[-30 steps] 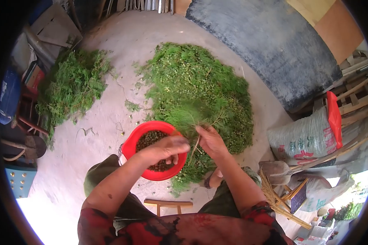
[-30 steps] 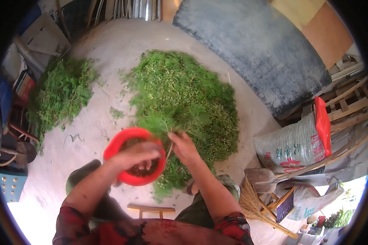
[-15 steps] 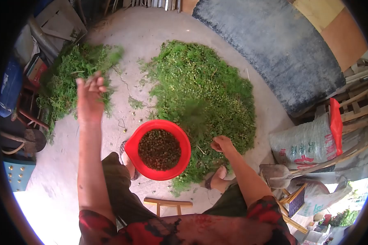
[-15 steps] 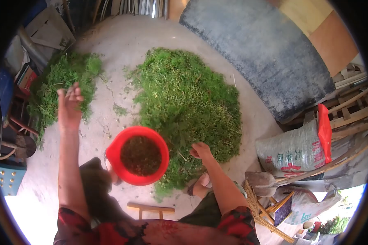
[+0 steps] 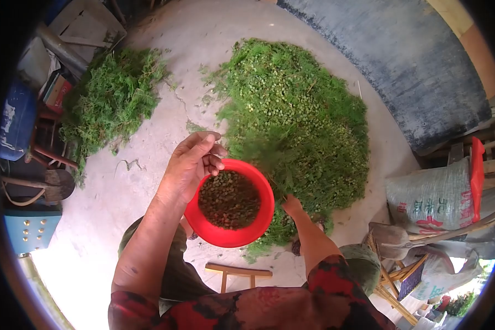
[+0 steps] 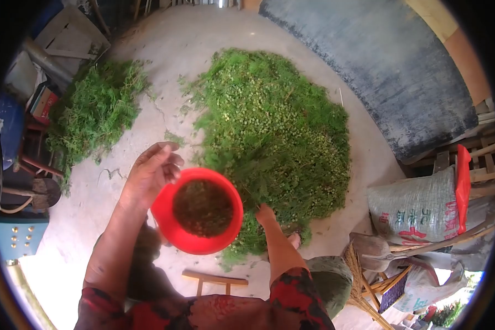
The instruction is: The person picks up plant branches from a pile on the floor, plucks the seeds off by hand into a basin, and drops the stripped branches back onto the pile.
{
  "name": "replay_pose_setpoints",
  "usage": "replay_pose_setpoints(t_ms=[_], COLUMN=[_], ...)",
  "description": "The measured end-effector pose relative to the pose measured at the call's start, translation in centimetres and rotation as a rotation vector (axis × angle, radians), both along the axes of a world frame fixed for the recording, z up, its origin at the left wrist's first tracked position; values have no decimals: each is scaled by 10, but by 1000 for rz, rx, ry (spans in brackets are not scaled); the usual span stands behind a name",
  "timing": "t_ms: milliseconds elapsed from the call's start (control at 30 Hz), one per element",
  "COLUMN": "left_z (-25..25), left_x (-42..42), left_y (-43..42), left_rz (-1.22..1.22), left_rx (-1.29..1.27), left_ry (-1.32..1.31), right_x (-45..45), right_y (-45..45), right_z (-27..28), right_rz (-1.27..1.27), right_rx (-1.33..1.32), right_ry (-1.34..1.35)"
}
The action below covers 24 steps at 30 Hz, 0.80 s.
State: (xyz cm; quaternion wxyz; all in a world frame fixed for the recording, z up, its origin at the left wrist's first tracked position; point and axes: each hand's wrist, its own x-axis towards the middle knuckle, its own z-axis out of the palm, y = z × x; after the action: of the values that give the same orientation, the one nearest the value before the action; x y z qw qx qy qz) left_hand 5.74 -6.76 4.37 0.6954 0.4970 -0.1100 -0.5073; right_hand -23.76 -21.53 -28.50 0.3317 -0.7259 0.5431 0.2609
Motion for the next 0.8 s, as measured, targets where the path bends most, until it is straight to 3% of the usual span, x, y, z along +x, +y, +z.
replay_pose_setpoints(t_ms=[133,233,333,467,567,800], left_z=[0,3,9,8,5,2], left_x=[1,0,-5,-7,-13,-60], left_y=[0,3,5,7,8,-6], left_rz=[-26,-51,-64,-89,-119,-381], left_rx=[-2,-10,-25,-30,-19,-34], left_ry=[-12,-15,-24,-37,-38,-158], right_x=[11,31,25,-1,-15,2], right_y=[-18,-61,-73,-69,-55,1], right_z=[23,105,183,225,260,349], right_rz=[166,-550,-871,-1059,-977,-779], right_rx=[-207,205,290,316,513,365], right_ry=[-243,-495,-629,-862,-987,-1218])
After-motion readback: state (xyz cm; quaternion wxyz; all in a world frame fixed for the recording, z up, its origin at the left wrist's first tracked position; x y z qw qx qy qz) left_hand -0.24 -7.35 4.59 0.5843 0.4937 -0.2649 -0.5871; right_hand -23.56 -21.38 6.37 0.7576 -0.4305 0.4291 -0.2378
